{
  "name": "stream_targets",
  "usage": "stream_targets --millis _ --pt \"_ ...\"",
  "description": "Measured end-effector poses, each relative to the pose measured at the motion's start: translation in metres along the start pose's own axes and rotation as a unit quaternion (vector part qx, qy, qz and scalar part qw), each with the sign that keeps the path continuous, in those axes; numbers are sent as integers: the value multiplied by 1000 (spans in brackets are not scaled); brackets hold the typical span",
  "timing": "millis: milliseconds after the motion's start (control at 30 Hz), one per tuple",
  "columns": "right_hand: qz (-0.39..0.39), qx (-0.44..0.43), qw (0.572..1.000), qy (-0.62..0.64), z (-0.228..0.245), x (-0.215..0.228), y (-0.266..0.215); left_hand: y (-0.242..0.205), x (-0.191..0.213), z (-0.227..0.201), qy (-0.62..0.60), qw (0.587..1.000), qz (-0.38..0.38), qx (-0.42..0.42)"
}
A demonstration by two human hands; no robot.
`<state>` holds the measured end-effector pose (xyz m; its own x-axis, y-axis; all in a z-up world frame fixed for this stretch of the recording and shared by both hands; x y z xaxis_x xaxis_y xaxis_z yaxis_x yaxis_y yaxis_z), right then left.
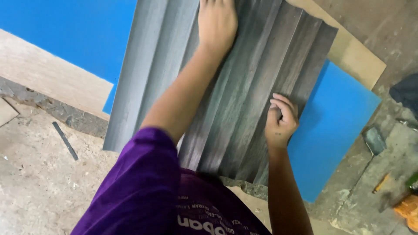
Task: Sanding a corrugated panel using a hand-held sanding block to prepare the surface for finishing.
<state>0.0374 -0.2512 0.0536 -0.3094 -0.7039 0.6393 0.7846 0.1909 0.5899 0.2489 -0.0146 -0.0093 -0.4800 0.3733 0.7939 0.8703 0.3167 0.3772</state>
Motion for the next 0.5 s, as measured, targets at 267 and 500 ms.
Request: stream_targets --millis 267,500 --pt "1 -12 1000 -6 3 -3 3 34 -26 3 -62 997 -9 -41" --pt "13 -16 1000 -2 0 -2 -2 -73 68 12 -39 992 115 -29"
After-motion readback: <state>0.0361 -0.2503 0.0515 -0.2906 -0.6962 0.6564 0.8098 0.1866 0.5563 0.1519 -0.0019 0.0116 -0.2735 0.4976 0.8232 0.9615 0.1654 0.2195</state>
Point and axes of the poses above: each hand's wrist, its own y-axis towards the middle knuckle, its own x-axis out of the back of the hand, z = x × y, the point moved 7 cm from there along y, towards the middle knuckle, and after that the axes turned 12 degrees about x, right-handed, at the moved point
